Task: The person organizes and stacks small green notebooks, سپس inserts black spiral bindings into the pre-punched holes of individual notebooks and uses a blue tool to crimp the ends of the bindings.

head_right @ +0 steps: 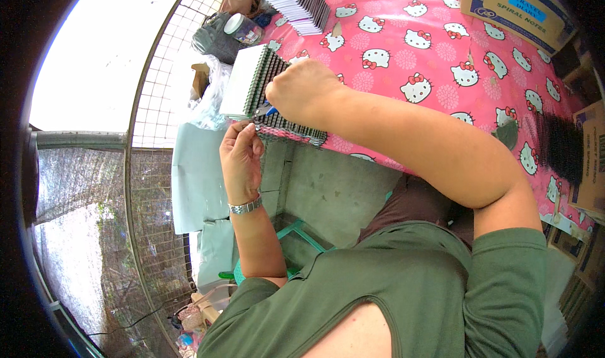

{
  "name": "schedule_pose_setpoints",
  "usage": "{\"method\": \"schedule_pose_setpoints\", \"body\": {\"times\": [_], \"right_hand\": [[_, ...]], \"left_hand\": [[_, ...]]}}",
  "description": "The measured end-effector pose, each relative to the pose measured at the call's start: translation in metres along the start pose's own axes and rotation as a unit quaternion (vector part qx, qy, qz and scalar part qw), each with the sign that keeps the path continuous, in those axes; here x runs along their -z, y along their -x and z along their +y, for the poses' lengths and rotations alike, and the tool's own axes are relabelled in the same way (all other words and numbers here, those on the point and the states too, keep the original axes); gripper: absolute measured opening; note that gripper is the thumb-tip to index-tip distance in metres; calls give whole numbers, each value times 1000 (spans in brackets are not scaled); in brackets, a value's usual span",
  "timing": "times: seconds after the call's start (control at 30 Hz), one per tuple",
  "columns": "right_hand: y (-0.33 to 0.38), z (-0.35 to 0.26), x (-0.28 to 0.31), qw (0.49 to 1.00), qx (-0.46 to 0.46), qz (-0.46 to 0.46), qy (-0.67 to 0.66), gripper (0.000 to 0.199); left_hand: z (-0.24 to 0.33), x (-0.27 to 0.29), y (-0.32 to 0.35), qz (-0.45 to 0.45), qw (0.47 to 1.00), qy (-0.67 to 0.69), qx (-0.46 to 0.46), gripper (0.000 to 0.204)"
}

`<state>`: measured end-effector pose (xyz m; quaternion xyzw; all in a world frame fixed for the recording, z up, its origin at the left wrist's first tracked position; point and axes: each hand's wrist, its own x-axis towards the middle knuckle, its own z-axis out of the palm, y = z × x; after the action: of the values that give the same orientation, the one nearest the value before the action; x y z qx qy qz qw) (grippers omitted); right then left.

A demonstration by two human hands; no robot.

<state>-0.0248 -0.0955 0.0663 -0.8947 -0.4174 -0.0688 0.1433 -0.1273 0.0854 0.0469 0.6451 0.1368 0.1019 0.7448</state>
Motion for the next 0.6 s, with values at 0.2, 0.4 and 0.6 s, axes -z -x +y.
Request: {"method": "schedule_pose_setpoints", "body": {"times": [0.2, 0.4, 0.6], "right_hand": [[11, 16, -26, 979, 47, 193, 35, 10], [5, 9, -24, 987, 65, 143, 44, 10], [6, 5, -20, 997, 33, 73, -5, 14]], "left_hand": [[-2, 0, 1, 26, 991, 127, 34, 8], [-3, -1, 1, -10, 998, 44, 39, 8], [-4, 2, -1, -12, 999, 0, 33, 6]]}}
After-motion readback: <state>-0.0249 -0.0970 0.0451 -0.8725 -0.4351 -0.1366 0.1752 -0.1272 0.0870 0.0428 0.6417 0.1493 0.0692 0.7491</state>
